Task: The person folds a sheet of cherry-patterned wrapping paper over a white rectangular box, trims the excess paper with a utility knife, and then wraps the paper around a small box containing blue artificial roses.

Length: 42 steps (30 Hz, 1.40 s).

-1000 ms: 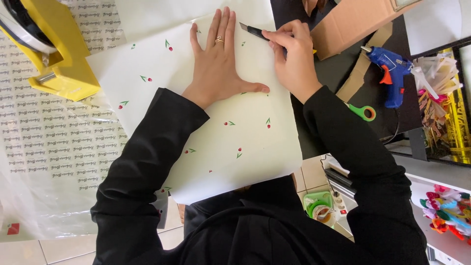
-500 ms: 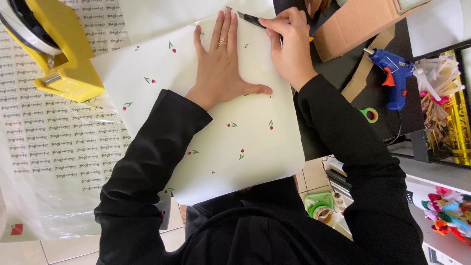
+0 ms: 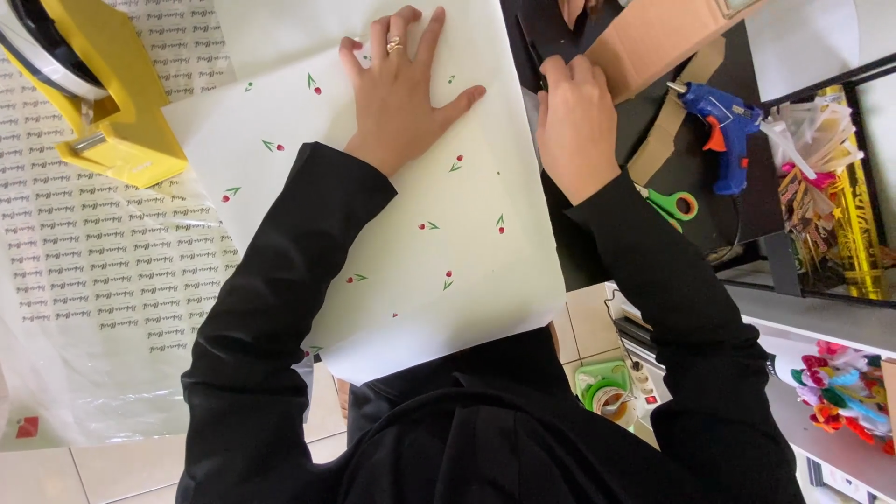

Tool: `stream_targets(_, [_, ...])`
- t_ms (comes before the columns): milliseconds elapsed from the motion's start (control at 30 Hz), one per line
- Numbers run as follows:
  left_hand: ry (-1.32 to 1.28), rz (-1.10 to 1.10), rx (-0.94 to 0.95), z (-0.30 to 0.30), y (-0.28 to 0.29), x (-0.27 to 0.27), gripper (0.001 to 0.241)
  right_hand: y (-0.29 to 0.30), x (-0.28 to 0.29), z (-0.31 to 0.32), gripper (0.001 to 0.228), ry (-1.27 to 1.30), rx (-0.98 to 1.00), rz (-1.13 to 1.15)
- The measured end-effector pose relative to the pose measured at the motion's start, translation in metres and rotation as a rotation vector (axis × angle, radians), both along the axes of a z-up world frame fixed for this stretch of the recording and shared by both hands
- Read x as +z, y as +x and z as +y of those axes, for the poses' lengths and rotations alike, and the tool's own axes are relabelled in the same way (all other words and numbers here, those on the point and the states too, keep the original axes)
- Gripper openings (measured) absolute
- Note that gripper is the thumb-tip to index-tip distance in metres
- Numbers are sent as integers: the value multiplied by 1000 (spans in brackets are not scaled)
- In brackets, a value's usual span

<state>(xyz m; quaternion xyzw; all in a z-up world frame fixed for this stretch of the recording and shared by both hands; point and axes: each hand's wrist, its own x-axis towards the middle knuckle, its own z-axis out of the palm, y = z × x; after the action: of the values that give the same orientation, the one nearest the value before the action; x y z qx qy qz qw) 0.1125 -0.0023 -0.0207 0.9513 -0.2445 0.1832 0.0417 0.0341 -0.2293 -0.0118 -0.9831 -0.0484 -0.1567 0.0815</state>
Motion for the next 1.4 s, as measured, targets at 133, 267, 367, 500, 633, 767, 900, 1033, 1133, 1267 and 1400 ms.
stream_targets(133, [-33, 226, -61, 11, -1, 10, 95, -36, 31, 7, 16, 47, 27, 29])
stream_targets(267, [-121, 128, -117, 60, -24, 31, 65, -109, 63, 32, 32, 466, 132, 231])
stream_targets(367, [-100, 84, -120, 105, -68, 52, 52, -152, 41, 52, 66, 407, 27, 257])
stream_targets(500, [-72, 394, -155, 141, -155, 88, 60, -164, 12, 64, 79, 571, -97, 193])
stream_targets(633, [-95, 598, -212, 137, -220, 74, 91, -155, 19, 65, 70, 750, -91, 242])
stream_targets(767, [-56, 367, -194, 134, -244, 54, 75, -162, 35, 64, 44, 727, -2, 228])
stream_targets(900, [-13, 298, -105, 129, -252, 48, 70, -198, 56, 41, 20, 704, -72, 203])
stream_targets(1033, [-49, 294, -99, 136, -252, 48, 67, -236, 61, 11, 44, 549, -297, 611])
stream_targets(1133, [-53, 352, -126, 145, -247, 45, 67, -246, 31, 17, 55, 745, -220, 758])
stream_targets(1267, [-149, 259, -116, 153, -243, 60, 44, -249, 7, 30, 45, 1086, -99, 627])
stream_targets(1400, [-488, 166, -6, 167, -238, 115, 45, -263, 5, 16, 59, 1341, -74, 500])
